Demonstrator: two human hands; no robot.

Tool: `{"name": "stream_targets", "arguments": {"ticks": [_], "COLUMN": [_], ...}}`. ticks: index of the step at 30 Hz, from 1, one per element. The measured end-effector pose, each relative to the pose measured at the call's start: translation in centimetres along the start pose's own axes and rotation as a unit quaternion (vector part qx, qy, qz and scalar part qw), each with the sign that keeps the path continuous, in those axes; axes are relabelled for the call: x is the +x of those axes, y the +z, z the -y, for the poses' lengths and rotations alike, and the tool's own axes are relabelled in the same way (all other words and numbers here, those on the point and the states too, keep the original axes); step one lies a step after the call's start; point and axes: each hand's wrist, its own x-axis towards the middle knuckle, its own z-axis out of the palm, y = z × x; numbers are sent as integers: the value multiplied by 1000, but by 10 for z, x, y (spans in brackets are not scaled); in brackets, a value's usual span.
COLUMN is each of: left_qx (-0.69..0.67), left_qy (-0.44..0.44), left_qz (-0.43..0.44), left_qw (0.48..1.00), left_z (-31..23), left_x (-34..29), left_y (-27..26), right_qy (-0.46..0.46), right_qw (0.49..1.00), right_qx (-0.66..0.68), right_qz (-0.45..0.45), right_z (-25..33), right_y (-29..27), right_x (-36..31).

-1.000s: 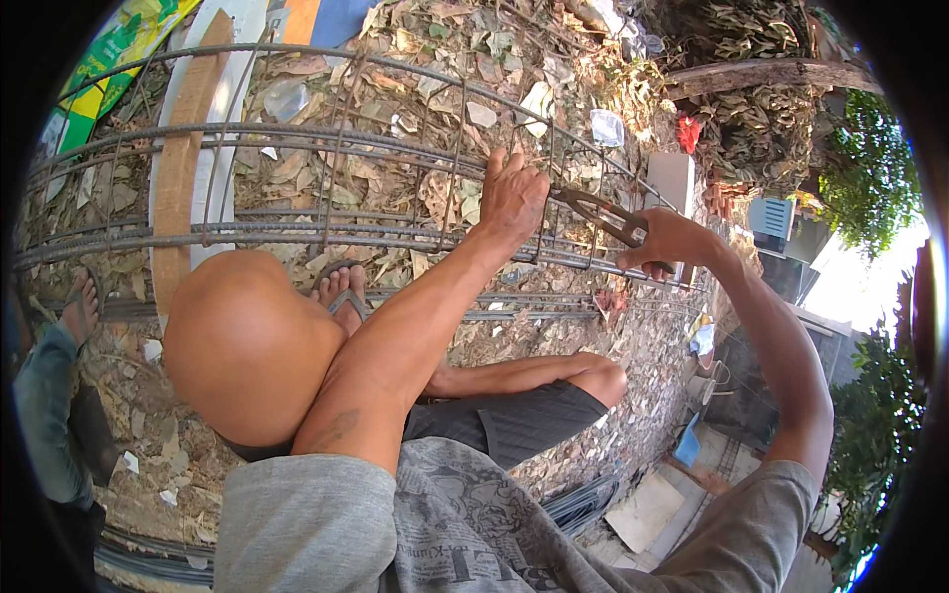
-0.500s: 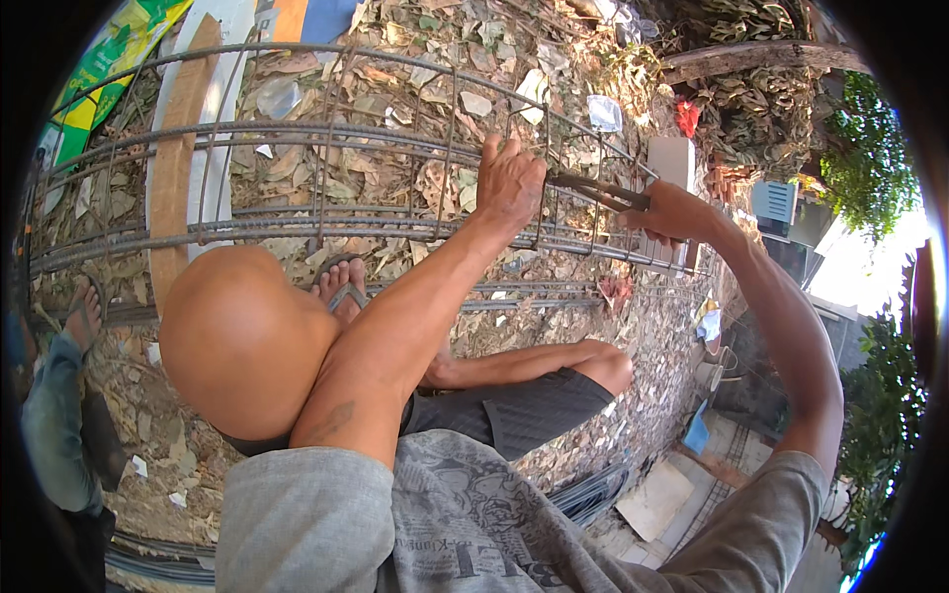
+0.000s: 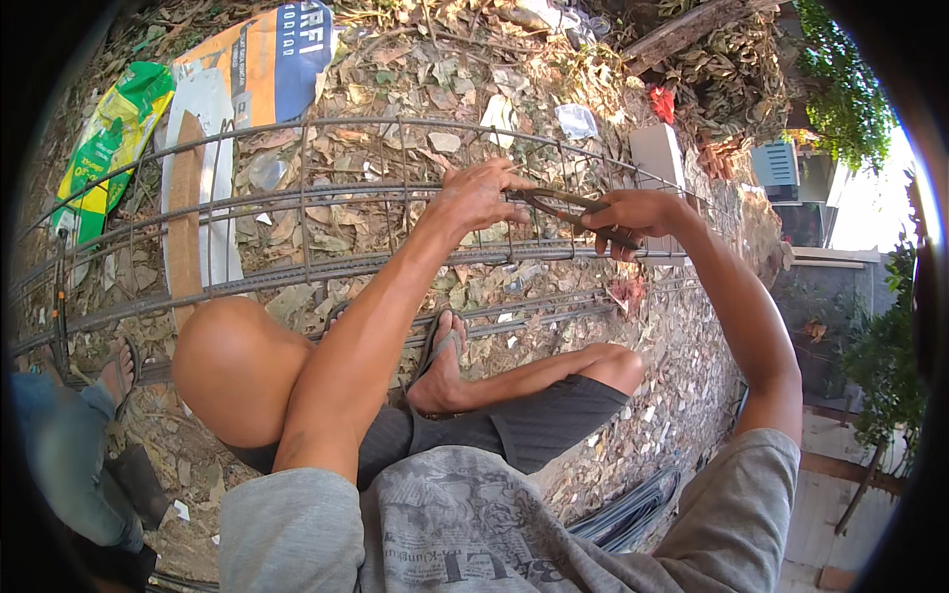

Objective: The person constructs a rebar frame by wrapping thin wire around the intersections of metal rods and tightening them using pliers.

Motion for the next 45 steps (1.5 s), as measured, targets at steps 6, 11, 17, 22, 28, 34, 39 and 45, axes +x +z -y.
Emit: {"name": "stream_targets", "arguments": {"ticks": [6, 11, 17, 22, 28, 34, 39, 45], "left_qx": [-223, -271, -252, -241, -229, -188, -111, 59], "left_qy": [-41, -97, -15, -1, -61, -129, -148, -72], "left_qz": [-158, -272, -296, -292, -305, -224, -80, 98], "left_qw": [961, 918, 921, 926, 922, 947, 979, 991], "left_z": [45, 1, -56, -76, -64, -38, 5, 15], "left_x": [17, 20, -3, -45, -116, -160, -190, -204], "left_y": [2, -6, -47, -70, -79, 0, 80, 112], "right_qy": [-115, -255, -454, -495, -430, -280, -362, -425], "right_qw": [985, 896, 790, 681, 652, 706, 633, 769], "right_qx": [118, 352, 349, 416, 397, 146, 86, -135], "right_qz": [50, 95, -218, -342, -482, -634, -679, -457], "right_z": [-25, -105, -132, -107, -82, -72, -63, -83], "right_y": [49, 154, 217, 202, 174, 180, 229, 318], "right_x": [3, 32, 3, 9, 91, 122, 55, 65]}}
